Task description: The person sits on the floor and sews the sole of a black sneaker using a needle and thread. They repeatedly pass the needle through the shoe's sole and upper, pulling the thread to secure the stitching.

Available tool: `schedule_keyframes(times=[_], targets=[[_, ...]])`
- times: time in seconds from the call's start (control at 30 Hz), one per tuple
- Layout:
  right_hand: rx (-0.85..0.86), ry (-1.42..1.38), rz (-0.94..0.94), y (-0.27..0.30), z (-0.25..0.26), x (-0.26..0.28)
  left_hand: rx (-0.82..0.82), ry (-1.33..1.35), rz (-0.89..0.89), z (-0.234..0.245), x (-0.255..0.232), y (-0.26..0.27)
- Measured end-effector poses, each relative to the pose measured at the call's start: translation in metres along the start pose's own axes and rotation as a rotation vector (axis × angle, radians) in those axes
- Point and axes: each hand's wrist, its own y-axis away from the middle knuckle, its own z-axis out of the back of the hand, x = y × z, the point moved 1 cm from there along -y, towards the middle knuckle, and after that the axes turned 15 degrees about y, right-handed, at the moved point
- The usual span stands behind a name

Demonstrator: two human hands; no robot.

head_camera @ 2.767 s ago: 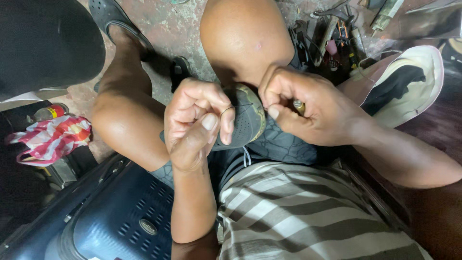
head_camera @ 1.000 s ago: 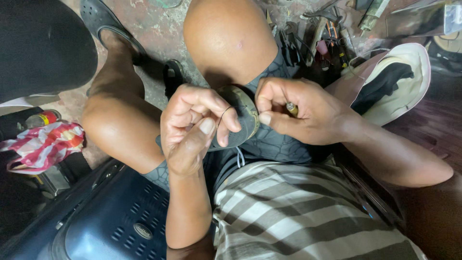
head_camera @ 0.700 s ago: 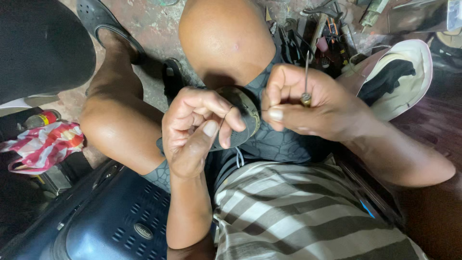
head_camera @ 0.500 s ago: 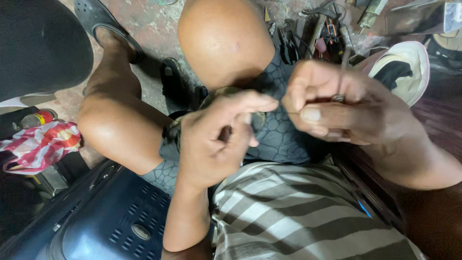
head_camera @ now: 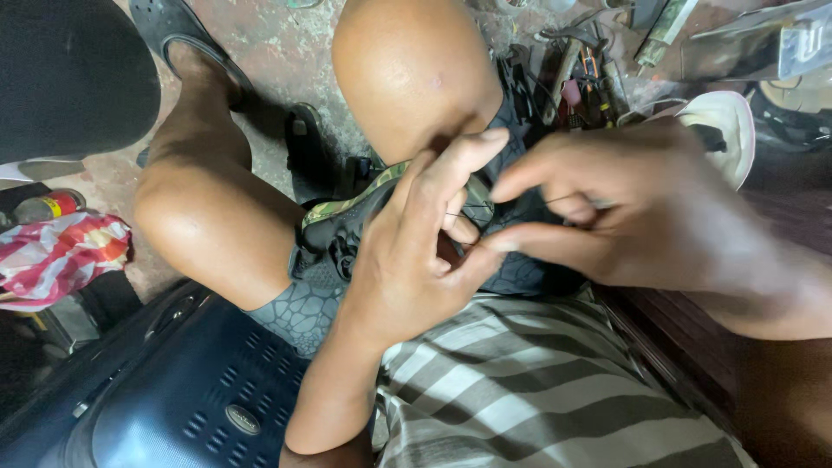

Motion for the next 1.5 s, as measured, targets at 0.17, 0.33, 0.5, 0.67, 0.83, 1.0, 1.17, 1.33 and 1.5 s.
schedule_keyframes(times=[0.17,0.33,0.5,0.67,0.83,1.0,1.17,1.33,1.5], targets=[[-0.057,0.417,0.21,-0.02,-0.012,-0.009,-0.016,-0.026,-0.036,-0.004,-0.002,-0.003],[-0.074,0.771,0.14,0.003,0.024,-0.053,-0.033,-0.049,-0.046,-0.005,-0.005,-0.004],[-0.064,0.81,0.016,0.023,0.055,-0.099,-0.039,-0.063,0.13,-0.004,-0.007,-0.003],[-0.007,0.768,-0.079,0.011,0.065,-0.108,-0.056,0.009,0.007,-0.002,-0.01,-0.01],[0.341,0.628,-0.284,0.019,0.013,-0.073,-0.092,-0.003,0.106,-0.001,-0.015,-0.013],[0.073,0.505,0.105,0.03,-0.004,-0.039,-0.074,0.061,0.129,-0.002,-0.01,-0.009],[0.135,0.389,0.072,0.015,-0.019,-0.039,-0.089,0.107,-0.048,-0.011,0.01,-0.003],[0.084,-0.194,-0.27,0.037,-0.024,-0.046,-0.137,0.07,-0.104,-0.014,0.019,0.004],[-0.103,-0.782,-0.279,0.047,-0.02,-0.064,-0.473,0.128,-0.026,0.029,0.013,0.063]])
